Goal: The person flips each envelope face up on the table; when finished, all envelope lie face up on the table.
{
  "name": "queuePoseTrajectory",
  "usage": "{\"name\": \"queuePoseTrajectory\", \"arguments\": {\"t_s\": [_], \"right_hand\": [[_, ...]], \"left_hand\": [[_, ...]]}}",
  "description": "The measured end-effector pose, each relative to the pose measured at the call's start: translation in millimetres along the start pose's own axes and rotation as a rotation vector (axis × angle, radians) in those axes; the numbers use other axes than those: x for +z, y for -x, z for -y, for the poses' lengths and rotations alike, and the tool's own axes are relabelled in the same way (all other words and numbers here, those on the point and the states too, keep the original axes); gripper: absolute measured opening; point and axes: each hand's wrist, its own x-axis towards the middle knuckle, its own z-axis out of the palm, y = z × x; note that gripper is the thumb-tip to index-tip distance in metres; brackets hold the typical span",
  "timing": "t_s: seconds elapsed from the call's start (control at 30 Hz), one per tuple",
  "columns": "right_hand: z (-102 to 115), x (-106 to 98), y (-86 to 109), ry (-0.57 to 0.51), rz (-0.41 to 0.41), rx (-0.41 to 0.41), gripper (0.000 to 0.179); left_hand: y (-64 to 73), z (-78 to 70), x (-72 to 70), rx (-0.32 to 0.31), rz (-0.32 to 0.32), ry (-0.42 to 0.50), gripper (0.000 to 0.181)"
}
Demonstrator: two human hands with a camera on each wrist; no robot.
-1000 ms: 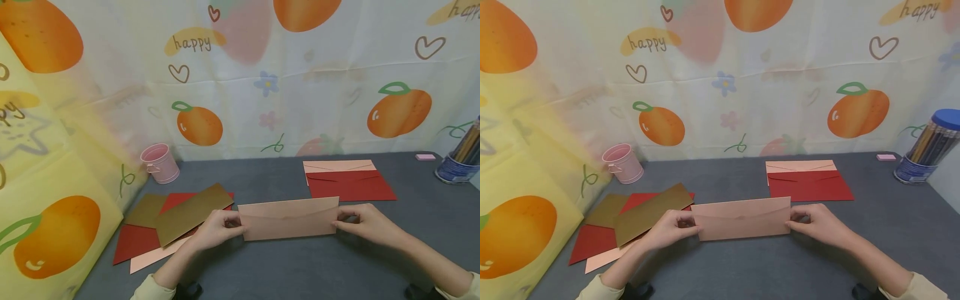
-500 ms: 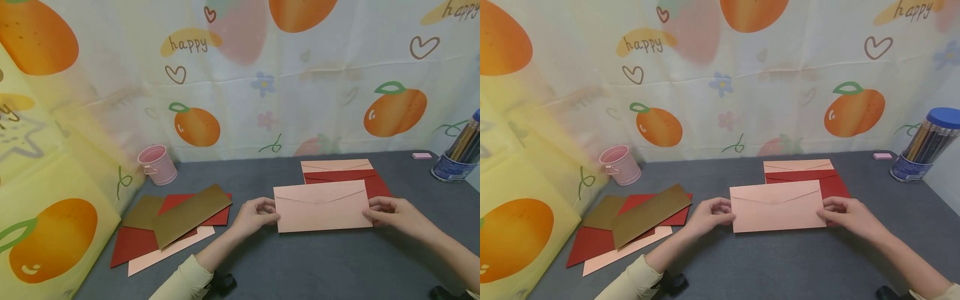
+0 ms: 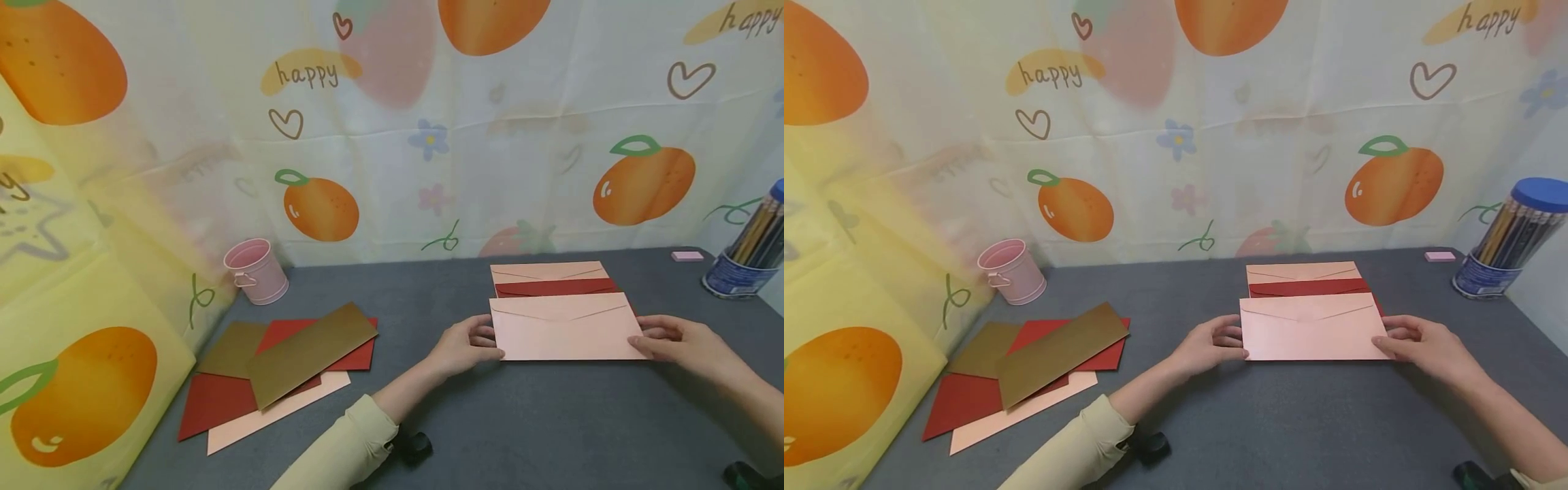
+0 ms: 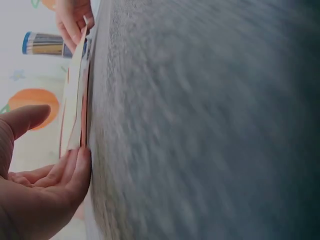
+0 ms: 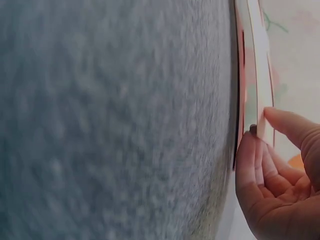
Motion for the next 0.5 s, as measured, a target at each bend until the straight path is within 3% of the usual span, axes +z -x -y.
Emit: {"name": "queuePoseTrajectory", "arguments": {"t_s": [0.3, 0.5], "right_hand": [[-11.8, -4.3, -8.3, 0.100, -0.051, 0.036, 0.088], [-8.3, -6.1, -10.7, 0.168, -0.071, -0.009, 0.078]], "left_hand": [[-9.2, -7.8, 17.1, 0.114, 0.077, -0.441, 0.063], [-9.4, -8.4, 21.4, 0.232, 0.146, -0.568, 0.051]]}}
